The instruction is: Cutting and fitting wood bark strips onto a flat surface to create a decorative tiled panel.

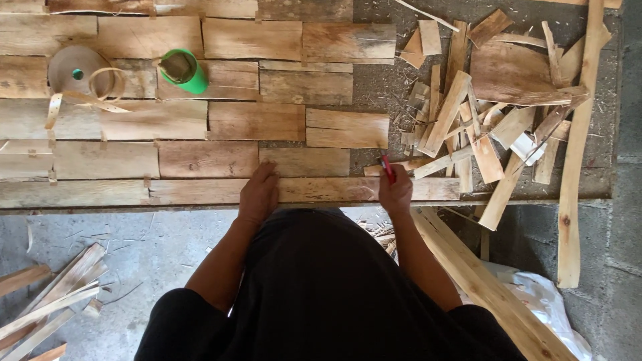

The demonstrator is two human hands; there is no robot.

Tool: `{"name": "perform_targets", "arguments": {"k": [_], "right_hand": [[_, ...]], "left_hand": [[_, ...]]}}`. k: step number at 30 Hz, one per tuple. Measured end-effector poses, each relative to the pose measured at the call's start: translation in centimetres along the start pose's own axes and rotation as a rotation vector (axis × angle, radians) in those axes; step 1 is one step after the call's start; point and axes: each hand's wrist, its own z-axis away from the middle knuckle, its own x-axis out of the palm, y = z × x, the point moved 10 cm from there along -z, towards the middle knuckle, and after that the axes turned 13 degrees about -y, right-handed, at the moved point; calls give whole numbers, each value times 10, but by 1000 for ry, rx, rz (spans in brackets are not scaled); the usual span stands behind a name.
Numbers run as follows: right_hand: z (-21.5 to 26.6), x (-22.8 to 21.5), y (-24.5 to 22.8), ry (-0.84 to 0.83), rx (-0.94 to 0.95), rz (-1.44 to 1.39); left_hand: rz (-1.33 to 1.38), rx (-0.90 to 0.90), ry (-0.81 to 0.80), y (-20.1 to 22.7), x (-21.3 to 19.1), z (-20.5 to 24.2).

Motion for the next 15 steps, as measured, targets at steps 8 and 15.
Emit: {"name": "perform_targets", "arguments": {"k": [8, 15], "right_hand": [[-14, 13, -31, -13, -120, 35], [-58, -5, -27, 226, -214, 172]], "left_hand": [[-15, 18, 53, 6, 3, -1], [-170, 26, 37, -1, 24, -24]]}}
